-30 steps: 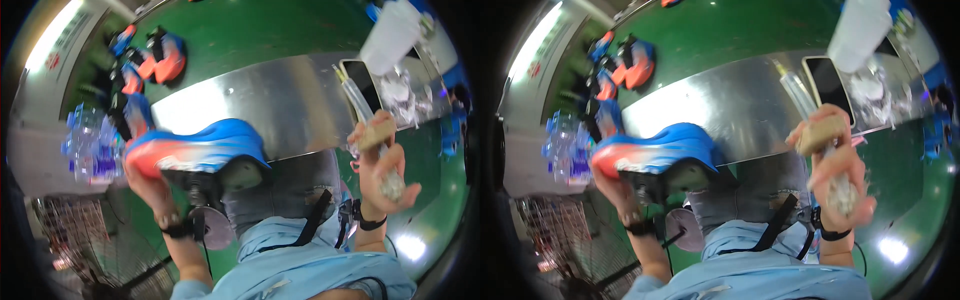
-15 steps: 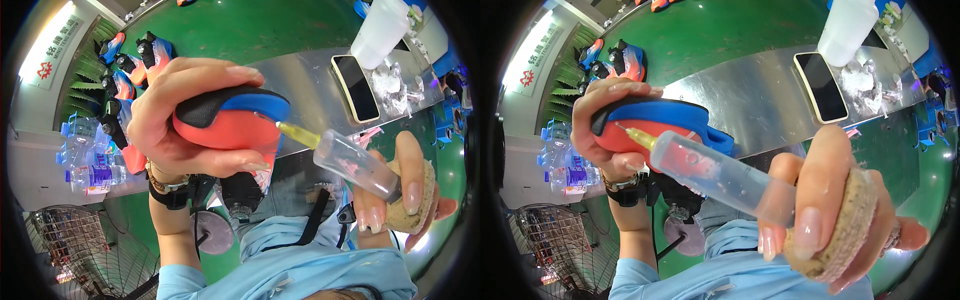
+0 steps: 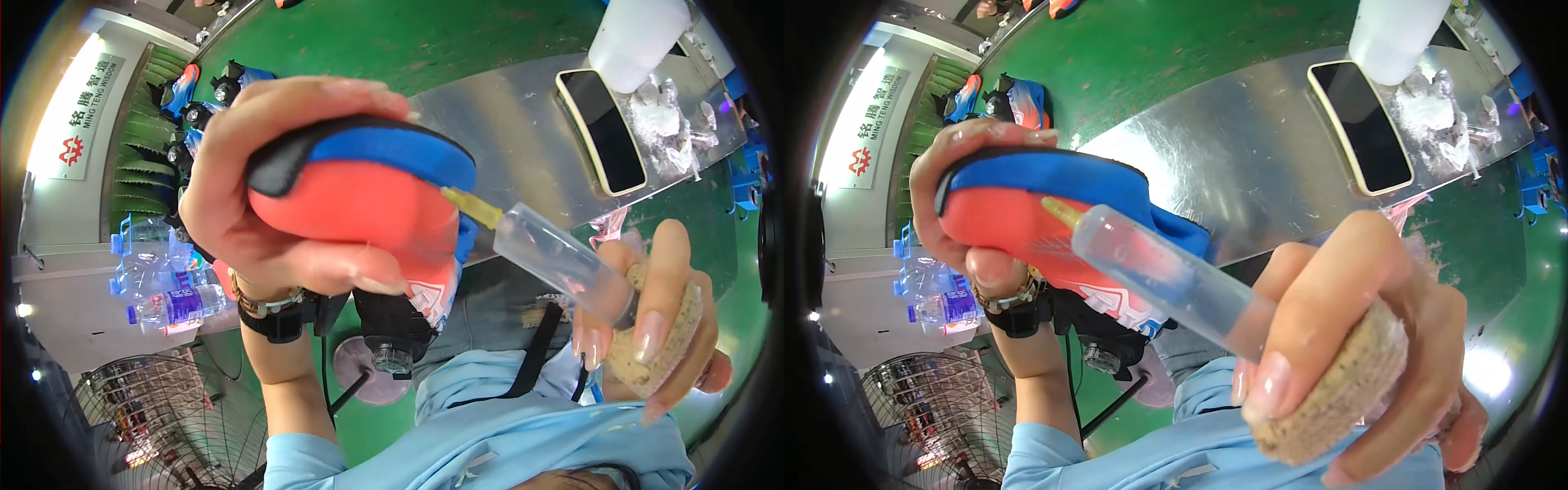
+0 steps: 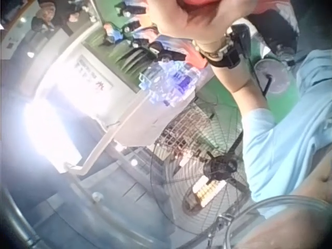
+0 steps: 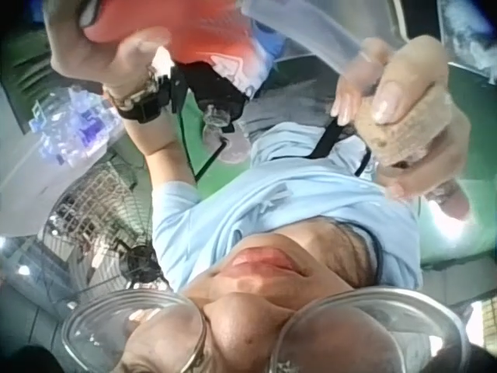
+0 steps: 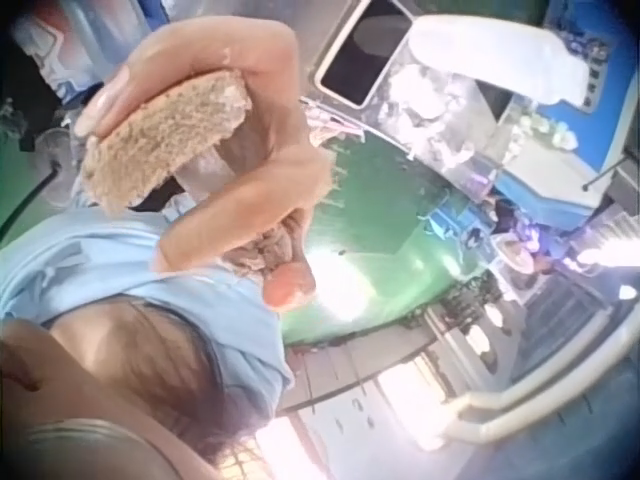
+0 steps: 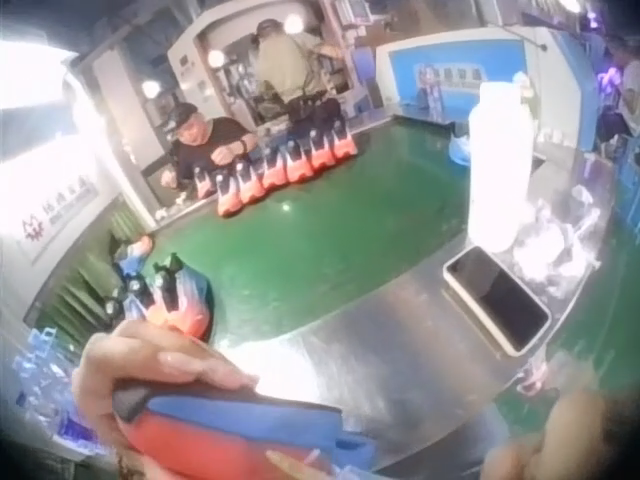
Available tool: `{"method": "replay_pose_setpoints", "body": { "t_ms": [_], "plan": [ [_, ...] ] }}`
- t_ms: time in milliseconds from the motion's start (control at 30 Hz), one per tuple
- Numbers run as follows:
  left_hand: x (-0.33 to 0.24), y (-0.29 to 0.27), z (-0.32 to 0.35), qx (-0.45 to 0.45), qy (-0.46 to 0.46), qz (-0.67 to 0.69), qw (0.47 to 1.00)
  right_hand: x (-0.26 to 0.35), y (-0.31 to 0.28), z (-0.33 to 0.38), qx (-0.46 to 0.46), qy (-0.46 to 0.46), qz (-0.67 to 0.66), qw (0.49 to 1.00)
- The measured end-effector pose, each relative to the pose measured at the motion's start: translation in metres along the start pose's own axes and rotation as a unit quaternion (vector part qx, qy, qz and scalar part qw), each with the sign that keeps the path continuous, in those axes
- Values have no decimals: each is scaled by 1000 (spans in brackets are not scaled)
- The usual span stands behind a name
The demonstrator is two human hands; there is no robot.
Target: Applying glue to the seams of a shoe using a syringe.
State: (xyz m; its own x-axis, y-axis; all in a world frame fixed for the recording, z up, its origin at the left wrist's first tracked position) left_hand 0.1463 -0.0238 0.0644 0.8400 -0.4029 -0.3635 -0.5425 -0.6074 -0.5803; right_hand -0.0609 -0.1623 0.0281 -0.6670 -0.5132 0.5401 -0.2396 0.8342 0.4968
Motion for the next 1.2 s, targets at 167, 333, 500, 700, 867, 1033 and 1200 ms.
{"method": "replay_pose_setpoints", "body": {
  "t_ms": [167,333,500,700,867,1033,1200],
  "plan": [
    [17,2,6,-205,-147,112,961,-21,-14,11,-25,35,22,999],
    [39,-8,19,-199,-140,92,966,-45,-26,16,-26,23,-11,999],
    [55,-14,25,-196,-182,69,961,-48,-26,26,-113,99,-11,989],
    [77,-20,37,-229,-214,47,948,-53,-27,50,-133,172,-16,976],
    [97,-21,39,-215,-265,-10,940,-49,-25,66,-162,231,13,959],
    [139,-28,64,-226,-325,19,918,-44,-31,79,-177,254,56,949],
    [173,-53,112,-233,-383,34,893,-42,-27,71,-197,288,109,931]
  ]
}}
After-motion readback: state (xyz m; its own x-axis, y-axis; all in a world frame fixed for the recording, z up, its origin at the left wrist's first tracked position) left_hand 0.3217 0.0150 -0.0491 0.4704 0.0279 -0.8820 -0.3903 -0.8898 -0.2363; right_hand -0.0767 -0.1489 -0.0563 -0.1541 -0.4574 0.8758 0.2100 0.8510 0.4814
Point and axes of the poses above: each hand's wrist, its own z-axis away from the middle knuckle, its own y-axis out of the palm, x = y × z, the point moved 2 cm from there along -z, towards the middle knuckle, and after that the axes turned 2 degrees about y, right-handed, at the moved point
